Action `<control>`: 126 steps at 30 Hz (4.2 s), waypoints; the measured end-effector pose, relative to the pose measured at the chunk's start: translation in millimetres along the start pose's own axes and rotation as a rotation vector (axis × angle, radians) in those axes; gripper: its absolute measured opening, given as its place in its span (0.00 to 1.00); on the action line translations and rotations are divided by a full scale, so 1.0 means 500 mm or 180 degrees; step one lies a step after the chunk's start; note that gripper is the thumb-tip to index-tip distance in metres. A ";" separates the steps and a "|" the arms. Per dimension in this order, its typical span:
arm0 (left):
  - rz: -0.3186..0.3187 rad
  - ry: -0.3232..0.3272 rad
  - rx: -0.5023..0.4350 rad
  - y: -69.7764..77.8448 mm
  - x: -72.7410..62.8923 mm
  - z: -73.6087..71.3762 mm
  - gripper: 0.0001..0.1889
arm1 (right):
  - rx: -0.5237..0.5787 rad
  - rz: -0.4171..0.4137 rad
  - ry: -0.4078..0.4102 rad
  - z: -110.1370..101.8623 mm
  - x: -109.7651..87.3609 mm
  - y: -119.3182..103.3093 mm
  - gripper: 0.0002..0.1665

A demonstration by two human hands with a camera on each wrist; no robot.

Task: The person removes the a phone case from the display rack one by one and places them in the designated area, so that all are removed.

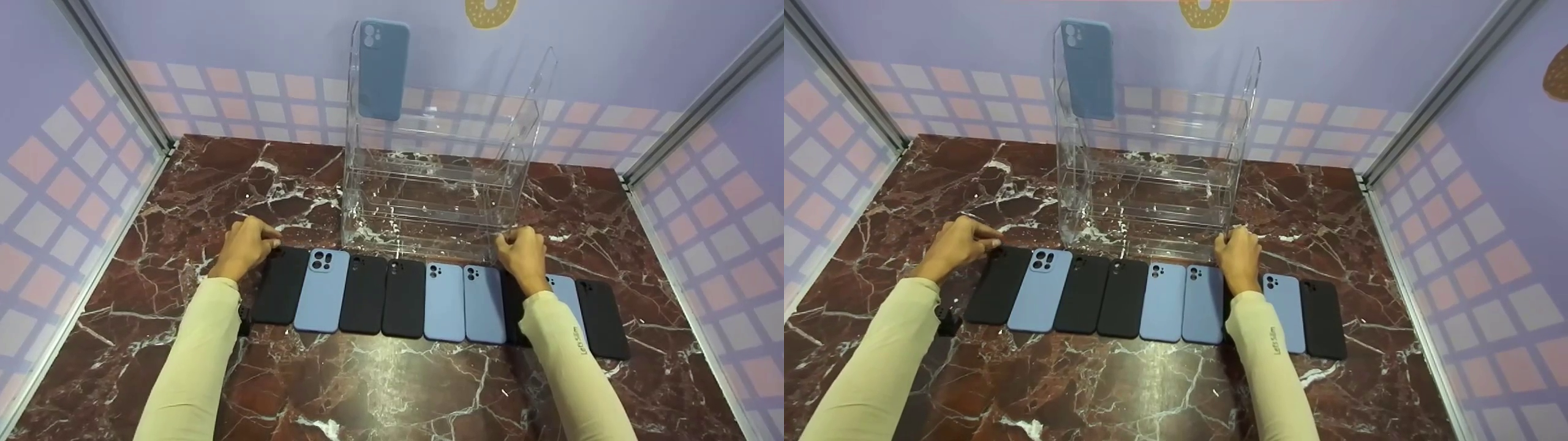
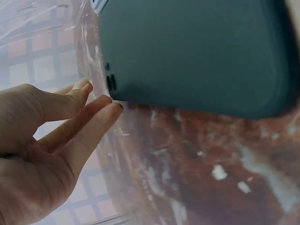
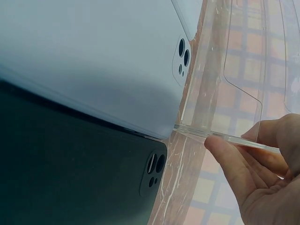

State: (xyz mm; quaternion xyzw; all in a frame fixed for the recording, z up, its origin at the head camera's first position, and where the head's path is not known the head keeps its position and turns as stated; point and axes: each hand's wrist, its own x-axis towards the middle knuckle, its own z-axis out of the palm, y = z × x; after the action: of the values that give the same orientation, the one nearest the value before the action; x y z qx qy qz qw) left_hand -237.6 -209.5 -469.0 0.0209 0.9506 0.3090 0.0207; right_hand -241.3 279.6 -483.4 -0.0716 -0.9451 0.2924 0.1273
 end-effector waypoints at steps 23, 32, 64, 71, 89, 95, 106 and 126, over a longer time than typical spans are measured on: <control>0.0246 0.0826 -0.0029 0.341 0.162 -0.190 0.30 | 0.0012 -0.0121 0.0104 0.006 0.003 0.005 0.23; 0.0654 0.0919 0.0384 0.445 0.215 -0.184 0.38 | 0.0035 -0.0129 0.0110 0.004 -0.003 0.000 0.17; 0.1359 0.1610 -0.0033 0.496 0.216 -0.180 0.13 | 0.0021 -0.0135 0.0106 0.004 -0.008 -0.006 0.20; 0.1934 0.2084 -0.0404 0.518 0.193 -0.186 0.10 | 0.0043 -0.0100 0.0081 0.004 -0.009 -0.006 0.17; 0.2112 0.2843 -0.1288 0.317 0.067 -0.253 0.04 | 0.0007 -0.0027 -0.0046 0.003 -0.003 -0.004 0.18; 0.1545 0.2609 -0.1059 0.180 0.029 -0.267 0.05 | -0.0018 0.0013 -0.0021 -0.003 -0.002 -0.001 0.19; 0.0258 0.0512 -0.0393 -0.023 -0.018 -0.244 0.10 | -0.0017 -0.0089 0.0052 -0.001 -0.002 0.011 0.16; 0.0030 -0.0625 -0.0105 -0.110 0.005 -0.145 0.10 | 0.0035 -0.0041 0.0026 -0.002 -0.005 0.010 0.16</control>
State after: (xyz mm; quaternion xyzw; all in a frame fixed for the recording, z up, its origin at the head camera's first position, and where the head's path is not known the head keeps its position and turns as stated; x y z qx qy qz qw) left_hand -245.6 -296.1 -442.8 0.0551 0.9387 0.3212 0.1126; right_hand -238.5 283.7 -485.9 -0.0661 -0.9434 0.2964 0.1334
